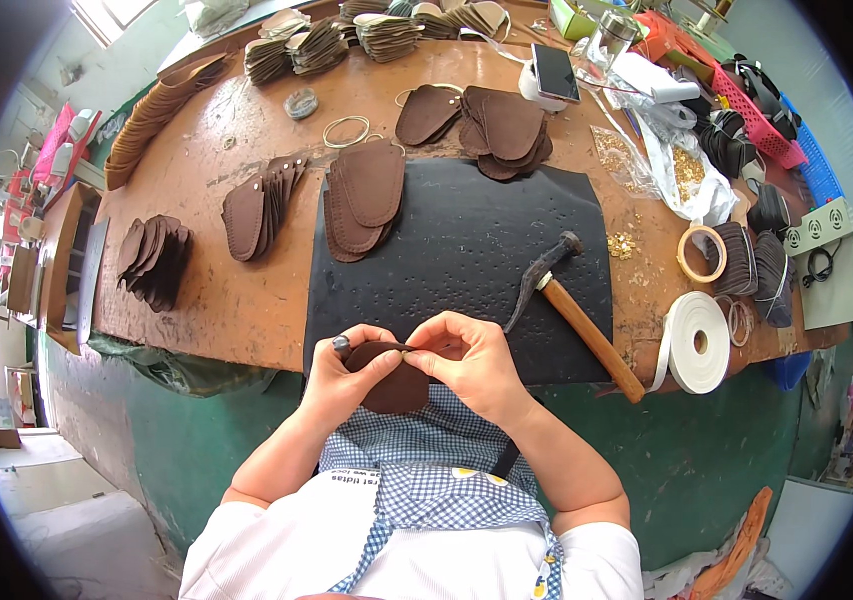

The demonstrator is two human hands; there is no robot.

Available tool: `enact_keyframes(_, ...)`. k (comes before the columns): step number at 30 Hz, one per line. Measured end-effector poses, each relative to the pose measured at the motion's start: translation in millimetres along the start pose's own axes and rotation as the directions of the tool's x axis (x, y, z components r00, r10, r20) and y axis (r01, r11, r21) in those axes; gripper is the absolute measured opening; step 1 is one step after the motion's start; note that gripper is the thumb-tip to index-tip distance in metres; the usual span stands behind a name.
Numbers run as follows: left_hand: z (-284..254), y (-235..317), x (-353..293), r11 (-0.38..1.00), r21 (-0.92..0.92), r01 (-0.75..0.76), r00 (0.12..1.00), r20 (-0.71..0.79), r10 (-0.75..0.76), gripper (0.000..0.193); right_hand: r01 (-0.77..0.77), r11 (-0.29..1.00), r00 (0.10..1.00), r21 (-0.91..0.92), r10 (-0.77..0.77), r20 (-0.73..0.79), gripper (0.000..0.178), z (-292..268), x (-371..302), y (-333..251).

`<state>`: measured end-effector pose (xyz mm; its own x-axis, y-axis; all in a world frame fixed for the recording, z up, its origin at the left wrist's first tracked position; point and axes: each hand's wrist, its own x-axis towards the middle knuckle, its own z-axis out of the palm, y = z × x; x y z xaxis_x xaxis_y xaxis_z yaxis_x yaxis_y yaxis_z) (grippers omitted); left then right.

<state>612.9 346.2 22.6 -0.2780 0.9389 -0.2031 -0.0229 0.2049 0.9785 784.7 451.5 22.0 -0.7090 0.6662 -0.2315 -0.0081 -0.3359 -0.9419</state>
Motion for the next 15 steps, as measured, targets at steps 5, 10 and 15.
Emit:
enact_keyframes(5, -5, 2, 4, 0.998, 0.042, -0.038, 0.998, 0.044, 0.036, 0.015, -0.007, 0.998, 1.000, -0.065, 0.008, 0.022, 0.015, -3, -1, -6)
enact_keyframes(10, -7, 2, 9, 0.999, 0.018, -0.026, 0.996, 0.090, 0.024, 0.015, 0.001, 0.996, 0.999, -0.087, 0.003, 0.040, 0.015, -3, -1, -10)
enact_keyframes(15, -3, 2, 9, 0.993, -0.070, 0.091, 0.995, 0.051, -0.088, 0.015, 0.015, 0.998, 1.000, -0.057, -0.015, 0.004, 0.018, -1, -3, -7)
